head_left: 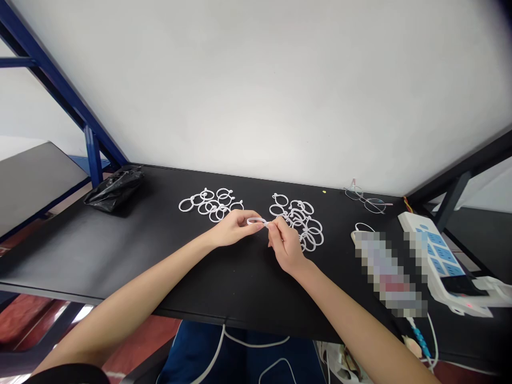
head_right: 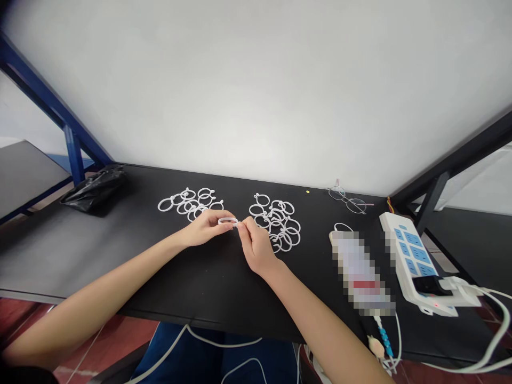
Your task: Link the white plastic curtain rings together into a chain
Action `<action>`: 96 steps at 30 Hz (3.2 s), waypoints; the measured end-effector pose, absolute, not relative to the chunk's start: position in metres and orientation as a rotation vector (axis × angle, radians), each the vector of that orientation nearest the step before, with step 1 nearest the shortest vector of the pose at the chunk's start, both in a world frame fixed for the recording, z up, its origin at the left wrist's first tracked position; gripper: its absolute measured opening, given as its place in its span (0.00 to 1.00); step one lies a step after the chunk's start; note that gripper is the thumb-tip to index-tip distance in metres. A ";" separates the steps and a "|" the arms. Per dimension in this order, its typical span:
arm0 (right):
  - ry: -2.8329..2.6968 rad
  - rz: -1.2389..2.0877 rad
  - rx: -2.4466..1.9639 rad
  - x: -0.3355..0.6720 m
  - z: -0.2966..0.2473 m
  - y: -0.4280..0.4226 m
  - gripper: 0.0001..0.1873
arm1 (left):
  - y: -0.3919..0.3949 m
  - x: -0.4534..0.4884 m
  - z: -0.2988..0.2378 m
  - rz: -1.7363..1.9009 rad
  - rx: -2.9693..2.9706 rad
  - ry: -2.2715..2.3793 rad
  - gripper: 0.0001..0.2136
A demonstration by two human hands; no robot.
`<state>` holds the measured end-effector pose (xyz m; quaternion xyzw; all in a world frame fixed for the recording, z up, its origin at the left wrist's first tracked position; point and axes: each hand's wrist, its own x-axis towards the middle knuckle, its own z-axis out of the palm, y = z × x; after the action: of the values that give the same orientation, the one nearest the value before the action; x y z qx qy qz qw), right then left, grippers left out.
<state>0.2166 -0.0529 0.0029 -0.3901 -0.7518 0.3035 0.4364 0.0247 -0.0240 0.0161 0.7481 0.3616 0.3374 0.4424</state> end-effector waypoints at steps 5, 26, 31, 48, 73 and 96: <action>-1.880 0.743 -0.969 0.217 0.003 -0.053 0.15 | -0.024 0.025 0.018 0.811 1.821 0.894 0.17; -1.825 0.758 -0.981 0.215 0.005 -0.055 0.11 | -0.031 0.028 0.026 0.740 1.832 0.816 0.16; -1.810 0.758 -1.013 0.213 0.006 -0.054 0.10 | -0.031 0.030 0.022 0.750 1.918 0.853 0.16; -2.057 0.035 -1.347 0.225 -0.006 -0.032 0.08 | -0.025 0.025 0.007 0.810 2.679 1.147 0.12; -2.035 0.151 -1.157 0.218 -0.004 -0.036 0.09 | -0.018 0.021 0.002 0.659 2.696 1.372 0.08; -1.984 0.213 -0.994 0.214 -0.001 -0.040 0.09 | -0.018 0.021 0.000 0.826 2.666 1.456 0.10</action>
<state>0.2144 -0.0403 -0.0008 -0.4005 -0.7988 0.0856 0.4406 0.0206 -0.0183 0.0003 0.8470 0.4624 0.2623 -0.0029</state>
